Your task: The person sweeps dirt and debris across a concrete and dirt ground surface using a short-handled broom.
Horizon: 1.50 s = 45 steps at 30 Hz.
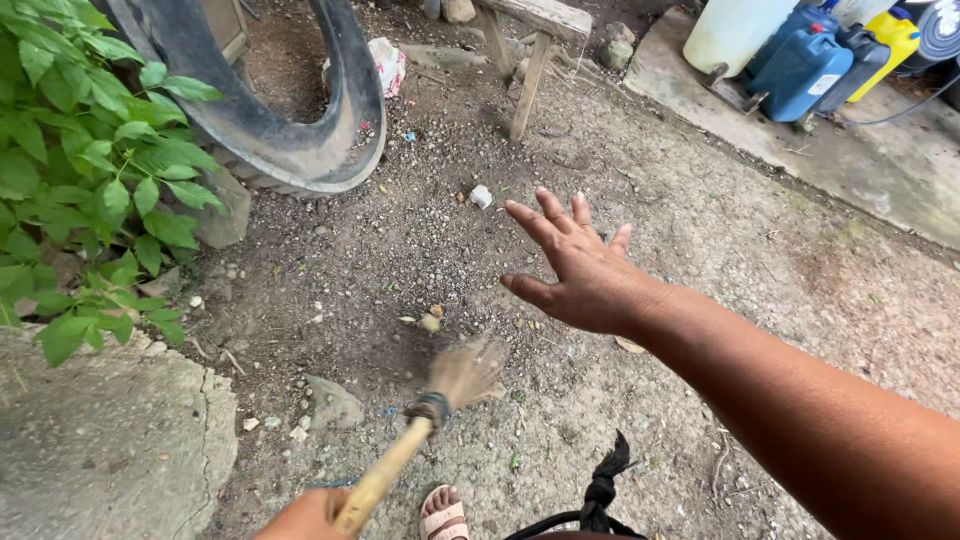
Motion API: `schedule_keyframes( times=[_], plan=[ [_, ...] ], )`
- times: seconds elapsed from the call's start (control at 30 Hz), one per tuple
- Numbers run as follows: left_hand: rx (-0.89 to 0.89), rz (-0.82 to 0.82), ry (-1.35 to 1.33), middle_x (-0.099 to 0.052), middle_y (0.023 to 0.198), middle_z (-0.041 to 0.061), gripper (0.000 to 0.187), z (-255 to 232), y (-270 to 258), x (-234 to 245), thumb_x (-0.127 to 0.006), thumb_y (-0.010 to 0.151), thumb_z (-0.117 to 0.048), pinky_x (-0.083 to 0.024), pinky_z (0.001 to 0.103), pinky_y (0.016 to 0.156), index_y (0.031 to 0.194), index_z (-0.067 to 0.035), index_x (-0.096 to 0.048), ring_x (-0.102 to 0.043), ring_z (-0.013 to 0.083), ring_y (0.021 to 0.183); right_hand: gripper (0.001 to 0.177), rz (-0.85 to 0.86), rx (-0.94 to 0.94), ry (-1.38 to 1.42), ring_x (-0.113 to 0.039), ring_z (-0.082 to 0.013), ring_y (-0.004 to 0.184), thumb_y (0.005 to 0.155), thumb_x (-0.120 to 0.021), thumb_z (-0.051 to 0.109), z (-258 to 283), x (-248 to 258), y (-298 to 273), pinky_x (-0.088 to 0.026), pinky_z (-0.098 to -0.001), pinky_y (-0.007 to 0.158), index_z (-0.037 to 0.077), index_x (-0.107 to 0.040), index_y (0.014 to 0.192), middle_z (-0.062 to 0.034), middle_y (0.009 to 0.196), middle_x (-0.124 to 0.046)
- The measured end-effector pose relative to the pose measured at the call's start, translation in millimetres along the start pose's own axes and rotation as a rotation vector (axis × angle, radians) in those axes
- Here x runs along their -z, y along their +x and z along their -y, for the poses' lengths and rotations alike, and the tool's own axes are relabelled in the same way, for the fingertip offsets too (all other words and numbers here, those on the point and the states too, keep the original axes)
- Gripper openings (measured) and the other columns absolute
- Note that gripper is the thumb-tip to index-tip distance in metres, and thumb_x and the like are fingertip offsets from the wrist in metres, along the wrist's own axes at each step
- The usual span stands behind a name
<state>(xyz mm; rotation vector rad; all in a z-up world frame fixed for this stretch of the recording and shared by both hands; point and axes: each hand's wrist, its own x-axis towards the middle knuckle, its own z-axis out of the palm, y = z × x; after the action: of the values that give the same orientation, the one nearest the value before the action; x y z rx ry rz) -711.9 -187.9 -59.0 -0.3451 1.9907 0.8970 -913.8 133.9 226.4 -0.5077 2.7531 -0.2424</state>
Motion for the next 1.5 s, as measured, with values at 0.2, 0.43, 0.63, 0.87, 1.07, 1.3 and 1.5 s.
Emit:
schedule_keyframes(
  times=[0.2, 0.43, 0.63, 0.87, 1.07, 1.3, 1.5],
  plan=[
    [-0.023, -0.157, -0.086, -0.082, 0.098, 0.013, 0.044, -63.2, -42.4, 41.9, -0.069, 0.078, -0.007, -0.060, 0.038, 0.084, 0.122, -0.007, -0.070, -0.076, 0.0237, 0.090, 0.087, -0.051, -0.042, 0.009, 0.010, -0.0393, 0.155, 0.090, -0.057, 0.060, -15.9, 1.8, -10.7, 0.004, -0.0801, 0.114, 0.037, -0.012, 0.161, -0.0078, 0.172, 0.004],
    [0.099, -0.423, 0.334, -0.081, 0.094, 0.021, 0.039, -121.4, 37.9, 127.8, -0.073, 0.082, -0.017, -0.063, 0.042, 0.078, 0.115, 0.004, -0.076, -0.081, 0.0313, 0.081, 0.087, -0.076, -0.162, 0.072, 0.009, -0.0420, 0.156, 0.089, -0.059, 0.058, -44.2, -5.8, -51.8, -0.001, -0.0827, 0.112, 0.035, -0.016, 0.161, -0.0097, 0.172, 0.001],
    [0.104, -0.360, 0.402, -0.077, 0.100, 0.020, 0.038, -142.3, 70.3, 44.0, -0.072, 0.085, -0.018, -0.061, 0.042, 0.083, 0.117, 0.002, -0.075, -0.078, 0.0325, 0.090, 0.085, -0.060, -0.209, 0.081, 0.010, -0.0425, 0.156, 0.091, -0.058, 0.058, -81.9, -19.1, -99.0, 0.003, -0.0826, 0.111, 0.036, -0.015, 0.161, -0.0111, 0.171, 0.003],
    [-0.090, -0.070, -0.192, -0.063, 0.067, 0.022, 0.030, -110.8, -34.8, -41.0, -0.073, 0.076, -0.006, -0.047, 0.047, 0.047, 0.101, 0.012, -0.071, -0.059, 0.0316, 0.052, 0.086, -0.093, -0.182, 0.088, 0.009, -0.0415, 0.155, 0.089, -0.058, 0.061, -131.2, -33.6, -161.6, 0.004, -0.0805, 0.113, 0.039, -0.015, 0.160, -0.0093, 0.171, 0.003],
    [0.120, -0.448, 0.352, -0.078, 0.090, 0.018, 0.034, -133.3, -10.8, -51.6, -0.074, 0.085, -0.025, -0.060, 0.044, 0.075, 0.108, 0.000, -0.078, -0.080, 0.0319, 0.078, 0.087, -0.123, -0.189, 0.085, 0.008, -0.0443, 0.156, 0.089, -0.060, 0.060, -177.7, -60.3, -249.9, 0.001, -0.0824, 0.111, 0.036, -0.016, 0.161, -0.0112, 0.172, 0.001],
    [0.103, -0.358, 0.607, -0.073, 0.122, 0.022, 0.047, -173.3, 42.0, -209.6, -0.072, 0.088, -0.023, -0.062, 0.040, 0.092, 0.128, 0.001, -0.066, -0.075, 0.0328, 0.111, 0.086, -0.041, -0.335, 0.103, 0.011, -0.0438, 0.155, 0.090, -0.059, 0.059, -211.8, -100.4, -343.2, 0.003, -0.0810, 0.113, 0.039, -0.015, 0.161, -0.0109, 0.172, 0.004],
    [-0.130, -0.121, 0.682, -0.070, 0.121, 0.022, 0.044, -203.0, -36.3, -302.4, -0.068, 0.084, -0.014, -0.057, 0.040, 0.099, 0.126, -0.002, -0.065, -0.070, 0.0332, 0.116, 0.086, -0.071, -0.302, 0.054, 0.010, -0.0441, 0.154, 0.091, -0.058, 0.061, -200.1, -114.3, -359.7, 0.005, -0.0797, 0.113, 0.039, -0.013, 0.161, -0.0123, 0.171, 0.004]
  ],
)
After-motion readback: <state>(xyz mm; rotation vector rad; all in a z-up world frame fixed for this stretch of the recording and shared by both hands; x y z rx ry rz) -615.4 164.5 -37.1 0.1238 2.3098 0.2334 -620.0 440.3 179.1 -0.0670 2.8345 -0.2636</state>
